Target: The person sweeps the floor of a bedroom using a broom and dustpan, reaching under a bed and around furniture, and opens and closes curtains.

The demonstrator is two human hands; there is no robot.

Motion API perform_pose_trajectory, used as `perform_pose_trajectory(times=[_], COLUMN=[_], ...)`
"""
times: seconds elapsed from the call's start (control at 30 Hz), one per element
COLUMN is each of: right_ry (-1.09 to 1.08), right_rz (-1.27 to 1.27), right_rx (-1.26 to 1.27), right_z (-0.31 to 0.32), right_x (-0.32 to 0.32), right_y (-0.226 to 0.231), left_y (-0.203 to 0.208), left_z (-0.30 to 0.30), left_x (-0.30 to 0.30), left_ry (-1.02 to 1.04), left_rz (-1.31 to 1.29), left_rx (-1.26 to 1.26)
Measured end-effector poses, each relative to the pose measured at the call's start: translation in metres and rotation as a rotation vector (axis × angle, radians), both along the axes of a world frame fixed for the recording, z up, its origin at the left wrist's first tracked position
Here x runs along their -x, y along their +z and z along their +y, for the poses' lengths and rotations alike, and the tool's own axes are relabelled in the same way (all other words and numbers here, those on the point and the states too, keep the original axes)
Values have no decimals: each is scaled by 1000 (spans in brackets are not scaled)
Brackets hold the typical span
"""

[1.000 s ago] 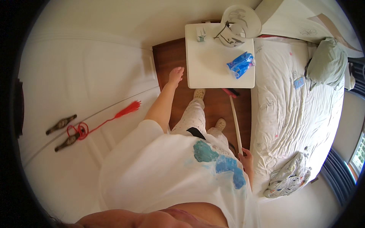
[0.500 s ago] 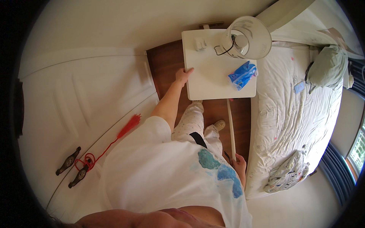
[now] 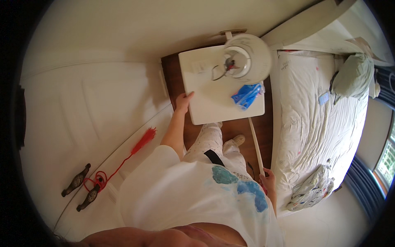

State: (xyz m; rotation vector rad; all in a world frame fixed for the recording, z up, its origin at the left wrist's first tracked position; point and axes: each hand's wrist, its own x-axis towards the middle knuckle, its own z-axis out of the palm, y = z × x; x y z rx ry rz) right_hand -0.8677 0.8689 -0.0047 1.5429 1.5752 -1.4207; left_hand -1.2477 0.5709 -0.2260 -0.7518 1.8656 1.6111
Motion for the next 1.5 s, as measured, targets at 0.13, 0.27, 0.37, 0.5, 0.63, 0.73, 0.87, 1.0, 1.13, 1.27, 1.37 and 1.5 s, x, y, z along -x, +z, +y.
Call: perform_pose_trajectory(times=[0.13, 0.27, 0.37, 0.5, 0.63, 0.73, 0.87, 1.0, 1.13, 1.27, 1.37, 1.5], right_ry=[140, 105, 262, 376, 170, 108, 271, 581, 423, 577, 583, 529], right_rz=[-34, -155, -140, -101, -105, -16, 103, 339, -6, 368, 179, -67], right_rx=[49, -3, -149, -330, -235, -224, -265, -457, -154, -326, -256, -204], right_z=[-1, 13, 24, 40, 31, 31, 42, 59, 48, 53, 45, 56], right_x=[19, -5, 7, -32, 17, 41, 101, 191, 251, 125, 39, -32], right_y=[12, 4, 27, 28, 48, 38, 1, -73, -71, -133, -106, -36], left_y=[-10, -6, -19, -16, -11, -22, -10, 18, 31, 44, 42, 47], left_z=[-66, -106, -143, -158, -172, -194, -179, -150, -139, -118, -110, -79], left_x=[5, 9, 3, 8, 15, 20, 8, -12, -48, -81, -102, -131], left_ry=[73, 13, 79, 222, 298, 226, -15, -207, -231, -176, -206, -224], left_rz=[28, -42, 19, -42, -87, -100, 45, 217, 402, 359, 369, 366], left_rx=[22, 61, 11, -78, -86, 171, 526, 820, 941, 832, 835, 730])
